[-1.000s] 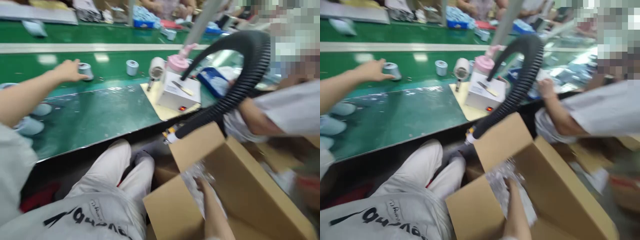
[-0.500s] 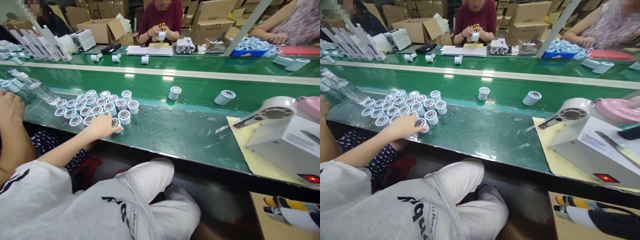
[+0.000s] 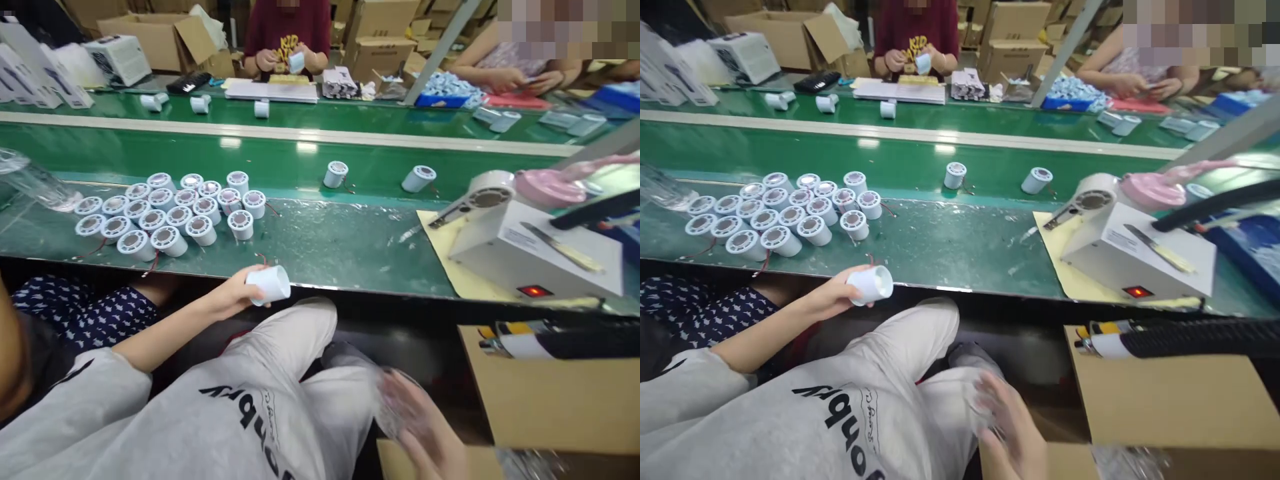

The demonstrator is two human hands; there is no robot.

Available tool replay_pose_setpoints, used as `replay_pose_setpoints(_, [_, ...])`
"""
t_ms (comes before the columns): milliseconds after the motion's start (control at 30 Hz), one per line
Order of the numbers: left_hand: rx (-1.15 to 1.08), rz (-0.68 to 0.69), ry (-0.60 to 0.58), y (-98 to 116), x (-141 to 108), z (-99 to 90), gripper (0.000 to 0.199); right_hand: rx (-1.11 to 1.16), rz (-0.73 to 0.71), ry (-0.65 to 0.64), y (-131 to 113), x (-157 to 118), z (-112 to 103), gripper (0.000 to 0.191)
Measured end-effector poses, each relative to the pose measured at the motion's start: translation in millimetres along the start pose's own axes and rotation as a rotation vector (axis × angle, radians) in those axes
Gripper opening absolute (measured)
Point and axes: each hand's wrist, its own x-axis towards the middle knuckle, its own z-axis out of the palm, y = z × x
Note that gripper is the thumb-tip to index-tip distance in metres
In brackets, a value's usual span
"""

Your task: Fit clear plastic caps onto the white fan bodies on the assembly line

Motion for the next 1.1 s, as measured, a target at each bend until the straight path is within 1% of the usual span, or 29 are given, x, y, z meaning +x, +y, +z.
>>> replay_pose_setpoints(33, [-0.104, -0.141, -0.135, -6, 6, 10.0, 0.062, -0.103, -0.109, -0.049, -8, 8, 15, 0.042])
replay_pose_setpoints(67, [-0.154, -0.269, -0.255, -11, 13, 20.3, 0.059, -0.206, -0.187, -0.013, -16, 17, 29, 0.044])
replay_pose_setpoints(100, [-0.147, -0.369, -0.358, -15, 21, 30.4, 0.058, -0.296, -0.263, 0.024, -23, 27, 42, 0.044])
replay_pose_setpoints(133, [-0.089, -0.425, -0.443, -18, 28, 40.1, 0.056, -0.385, -0.33, 0.061, -30, 37, 52, 0.043])
replay_pose_setpoints(167, [0.005, -0.433, -0.514, -20, 34, 48.9, 0.055, -0.47, -0.353, 0.094, -35, 45, 59, 0.042])
replay_pose_setpoints(200, [0.122, -0.396, -0.579, -21, 39, 56.6, 0.051, -0.544, -0.354, 0.115, -38, 53, 64, 0.042])
replay_pose_setpoints(233, [0.249, -0.313, -0.638, -21, 42, 63.2, 0.047, -0.602, -0.33, 0.127, -40, 58, 67, 0.041])
replay_pose_setpoints(267, [0.379, -0.188, -0.684, -20, 45, 68.6, 0.042, -0.637, -0.287, 0.129, -40, 61, 68, 0.04])
replay_pose_setpoints(300, [0.505, -0.036, -0.708, -18, 46, 72.9, 0.036, -0.647, -0.237, 0.122, -39, 62, 68, 0.037])
replay_pose_setpoints(367, [0.711, 0.27, -0.695, -15, 47, 78.5, 0.025, -0.578, -0.142, 0.085, -37, 61, 64, 0.028])
replay_pose_setpoints(400, [0.772, 0.385, -0.667, -15, 47, 80.2, 0.023, -0.502, -0.102, 0.057, -36, 59, 61, 0.022])
replay_pose_setpoints(433, [0.801, 0.462, -0.638, -16, 47, 81.2, 0.024, -0.405, -0.067, 0.03, -36, 57, 59, 0.016])
replay_pose_setpoints(500, [0.791, 0.526, -0.592, -21, 48, 81.8, 0.037, -0.189, -0.003, 0.007, -37, 54, 54, 0.004])
replay_pose_setpoints(567, [0.763, 0.551, -0.564, -30, 53, 80.8, 0.057, -0.013, 0.066, 0.048, -39, 53, 51, 0.013])
replay_pose_setpoints(600, [0.758, 0.57, -0.561, -35, 55, 80.0, 0.063, 0.05, 0.101, 0.086, -40, 53, 50, 0.018])
replay_pose_setpoints(667, [0.755, 0.617, -0.58, -44, 61, 78.4, 0.066, 0.154, 0.166, 0.16, -42, 54, 49, 0.025])
replay_pose_setpoints(733, [0.744, 0.648, -0.632, -49, 65, 77.5, 0.066, 0.253, 0.224, 0.215, -42, 55, 48, 0.026])
replay_pose_setpoints(800, [0.707, 0.629, -0.713, -49, 67, 77.8, 0.067, 0.355, 0.277, 0.247, -40, 55, 47, 0.028])
replay_pose_setpoints(900, [0.619, 0.512, -0.825, -45, 65, 80.0, 0.068, 0.521, 0.345, 0.277, -37, 55, 44, 0.03])
replay_pose_setpoints(967, [0.55, 0.4, -0.829, -43, 62, 81.6, 0.069, 0.592, 0.326, 0.27, -34, 54, 43, 0.031])
replay_pose_setpoints(1033, [0.458, 0.281, -0.788, -43, 59, 82.8, 0.07, 0.526, 0.237, 0.222, -33, 50, 42, 0.025])
replay_pose_setpoints(1067, [0.408, 0.23, -0.765, -43, 57, 83.2, 0.07, 0.437, 0.181, 0.191, -33, 48, 41, 0.023])
replay_pose_setpoints(1100, [0.361, 0.188, -0.748, -44, 56, 83.4, 0.069, 0.33, 0.125, 0.164, -33, 45, 41, 0.026])
